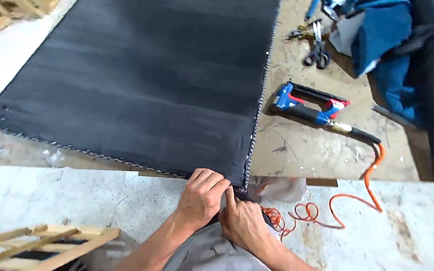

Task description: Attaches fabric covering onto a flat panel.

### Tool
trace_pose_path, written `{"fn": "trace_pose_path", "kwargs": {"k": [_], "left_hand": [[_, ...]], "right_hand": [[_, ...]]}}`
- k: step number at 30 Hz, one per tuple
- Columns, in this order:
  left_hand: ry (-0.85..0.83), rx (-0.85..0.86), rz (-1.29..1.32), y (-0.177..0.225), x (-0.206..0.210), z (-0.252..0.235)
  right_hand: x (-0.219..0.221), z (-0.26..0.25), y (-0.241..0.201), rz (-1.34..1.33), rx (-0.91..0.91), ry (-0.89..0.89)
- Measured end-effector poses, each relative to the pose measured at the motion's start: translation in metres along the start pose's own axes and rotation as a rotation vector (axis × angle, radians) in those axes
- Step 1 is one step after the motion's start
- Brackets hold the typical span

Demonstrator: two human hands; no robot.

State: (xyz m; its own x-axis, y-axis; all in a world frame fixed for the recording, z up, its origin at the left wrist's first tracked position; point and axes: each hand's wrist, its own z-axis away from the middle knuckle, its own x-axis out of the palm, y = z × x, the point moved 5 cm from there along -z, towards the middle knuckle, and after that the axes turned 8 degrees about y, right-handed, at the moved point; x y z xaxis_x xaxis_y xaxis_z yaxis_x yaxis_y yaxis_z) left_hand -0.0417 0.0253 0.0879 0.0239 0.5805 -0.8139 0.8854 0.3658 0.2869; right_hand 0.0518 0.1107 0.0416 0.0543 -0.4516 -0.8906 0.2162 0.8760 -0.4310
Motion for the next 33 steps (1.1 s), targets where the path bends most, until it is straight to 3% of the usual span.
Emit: {"fn": "trace_pose_path", "kwargs": {"k": [4, 7, 14, 17, 20, 25, 28, 33], "left_hand": [[-0.034, -0.021, 0.001, -0.001, -0.001, -0.001], [-0.047, -0.018, 0.001, -0.002, 0.001, 0.000], [-0.057, 0.020, 0.025, -0.004, 0.002, -0.001], [-0.034, -0.001, 0.029, -0.004, 0.001, 0.001], [0.009, -0.004, 0.025, -0.004, 0.002, 0.004], [0.070, -0.020, 0.008, -0.003, 0.005, 0.008], [0.061, -0.020, -0.001, -0.003, 0.003, 0.006], [-0.003, 0.012, 0.003, 0.000, 0.006, 0.004]], "right_hand": [[0.000, 0.033, 0.008, -0.138, -0.073, 0.486], [0.010, 0.041, 0.009, -0.028, 0.068, 0.429], [0.026, 0.002, -0.014, -0.029, 0.263, 0.236], [0.027, 0.005, -0.004, -0.147, 0.124, 0.308], [0.026, 0.032, 0.009, -0.168, -0.033, 0.597], [0.024, 0.048, 0.013, -0.103, -0.067, 0.754], [0.005, 0.062, 0.016, -0.186, -0.101, 0.985], [0.013, 0.038, 0.026, -0.128, -0.053, 0.907]]}}
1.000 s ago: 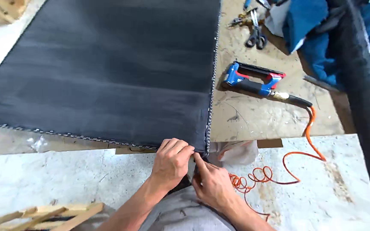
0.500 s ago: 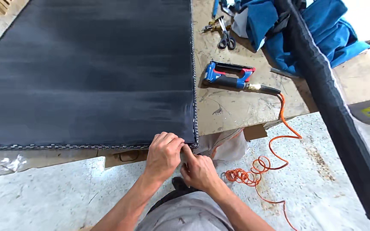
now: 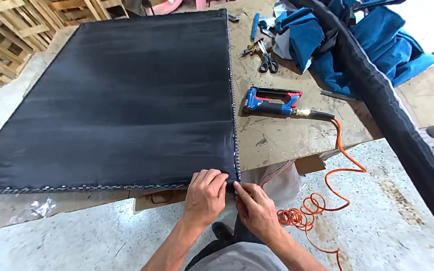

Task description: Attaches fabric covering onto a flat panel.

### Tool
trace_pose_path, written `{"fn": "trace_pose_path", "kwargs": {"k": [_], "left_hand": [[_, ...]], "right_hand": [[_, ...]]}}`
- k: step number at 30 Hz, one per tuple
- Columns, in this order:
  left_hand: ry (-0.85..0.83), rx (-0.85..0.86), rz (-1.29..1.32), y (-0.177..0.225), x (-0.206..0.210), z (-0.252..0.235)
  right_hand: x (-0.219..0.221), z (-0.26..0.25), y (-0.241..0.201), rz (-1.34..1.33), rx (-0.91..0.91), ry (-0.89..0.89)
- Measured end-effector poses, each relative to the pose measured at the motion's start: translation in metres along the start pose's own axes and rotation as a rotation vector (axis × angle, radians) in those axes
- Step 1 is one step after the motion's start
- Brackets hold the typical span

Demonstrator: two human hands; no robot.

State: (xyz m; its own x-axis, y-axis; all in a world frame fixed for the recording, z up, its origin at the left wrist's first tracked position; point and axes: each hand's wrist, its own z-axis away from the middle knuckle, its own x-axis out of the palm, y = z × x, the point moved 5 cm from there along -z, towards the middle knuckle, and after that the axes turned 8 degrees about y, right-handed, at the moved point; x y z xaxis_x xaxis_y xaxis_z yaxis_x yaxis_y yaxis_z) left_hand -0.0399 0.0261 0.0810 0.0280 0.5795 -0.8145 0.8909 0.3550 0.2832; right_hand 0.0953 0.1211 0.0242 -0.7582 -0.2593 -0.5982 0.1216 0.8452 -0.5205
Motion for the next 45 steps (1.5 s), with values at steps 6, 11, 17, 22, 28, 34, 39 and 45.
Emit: {"fn": "trace_pose_path", "kwargs": {"k": [6, 11, 17, 22, 28, 34, 39, 45], "left_hand": [[-0.081, 0.140, -0.046, 0.001, 0.004, -0.003], [-0.118, 0.102, -0.010, 0.004, 0.010, -0.016], [-0.119, 0.034, 0.070, 0.008, 0.007, -0.022], [-0.084, 0.070, 0.005, 0.014, 0.008, -0.016], [-0.115, 0.153, -0.089, 0.020, 0.014, -0.014], [0.029, 0.099, -0.092, 0.020, 0.016, 0.002], [0.209, 0.010, 0.028, 0.016, 0.021, 0.018], [0.359, -0.054, 0.009, 0.022, 0.019, 0.026]], "right_hand": [[0.002, 0.008, -0.008, -0.041, -0.039, 0.043], [0.010, 0.016, -0.007, 0.030, 0.028, -0.026], [0.030, 0.002, -0.025, 0.190, 0.188, -0.216], [0.047, -0.004, -0.035, 0.187, 0.302, -0.451], [0.063, -0.021, -0.057, -0.139, 0.361, -0.714], [0.017, 0.027, -0.046, -0.239, -0.258, -0.020], [-0.032, -0.038, 0.013, -0.254, -0.291, -0.002], [0.005, -0.099, 0.023, -0.368, -0.525, -0.403]]}}
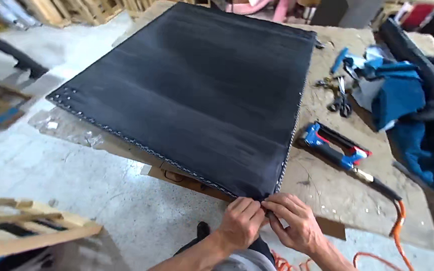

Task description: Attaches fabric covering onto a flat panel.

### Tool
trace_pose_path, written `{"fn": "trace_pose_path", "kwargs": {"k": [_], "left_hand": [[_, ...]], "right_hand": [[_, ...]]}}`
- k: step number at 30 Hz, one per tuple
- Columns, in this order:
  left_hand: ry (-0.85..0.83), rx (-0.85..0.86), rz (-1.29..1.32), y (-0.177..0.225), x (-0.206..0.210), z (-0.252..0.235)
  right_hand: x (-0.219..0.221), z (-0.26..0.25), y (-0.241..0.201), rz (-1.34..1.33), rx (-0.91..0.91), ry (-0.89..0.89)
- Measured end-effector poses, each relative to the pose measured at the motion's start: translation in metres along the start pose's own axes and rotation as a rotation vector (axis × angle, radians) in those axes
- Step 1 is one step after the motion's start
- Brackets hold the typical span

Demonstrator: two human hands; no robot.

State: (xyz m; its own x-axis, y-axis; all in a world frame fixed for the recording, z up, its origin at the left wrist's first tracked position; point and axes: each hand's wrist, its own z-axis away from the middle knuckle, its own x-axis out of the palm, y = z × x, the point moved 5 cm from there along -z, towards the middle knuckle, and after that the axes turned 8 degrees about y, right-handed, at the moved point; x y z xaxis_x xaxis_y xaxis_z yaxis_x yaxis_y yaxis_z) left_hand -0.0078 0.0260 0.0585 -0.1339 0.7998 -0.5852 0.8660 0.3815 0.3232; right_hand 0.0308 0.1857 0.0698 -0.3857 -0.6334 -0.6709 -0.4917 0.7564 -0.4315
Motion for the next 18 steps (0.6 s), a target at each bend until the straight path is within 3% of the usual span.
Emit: {"fn": "trace_pose_path", "kwargs": {"k": [4, 7, 9, 11, 14, 18], "left_hand": [[-0.027, 0.022, -0.098, 0.005, 0.002, 0.004], [-0.061, -0.002, -0.048, 0.007, -0.001, 0.007], [-0.020, -0.098, 0.016, 0.008, -0.015, 0.007], [0.034, -0.212, -0.078, 0.003, -0.033, 0.004], [-0.021, -0.323, -0.324, -0.017, -0.045, 0.002], [-0.169, -0.292, -0.432, -0.033, -0.034, 0.002]], "right_hand": [[-0.027, -0.017, 0.037, -0.031, -0.036, -0.083], [-0.087, -0.039, 0.101, 0.267, 0.180, -0.074], [-0.109, -0.038, 0.158, 0.466, 0.375, -0.218], [-0.114, -0.023, 0.205, 0.536, 0.488, -0.372], [-0.113, -0.010, 0.237, 0.594, 0.532, -0.469], [-0.107, -0.017, 0.262, 0.530, 0.570, -0.480]]}}
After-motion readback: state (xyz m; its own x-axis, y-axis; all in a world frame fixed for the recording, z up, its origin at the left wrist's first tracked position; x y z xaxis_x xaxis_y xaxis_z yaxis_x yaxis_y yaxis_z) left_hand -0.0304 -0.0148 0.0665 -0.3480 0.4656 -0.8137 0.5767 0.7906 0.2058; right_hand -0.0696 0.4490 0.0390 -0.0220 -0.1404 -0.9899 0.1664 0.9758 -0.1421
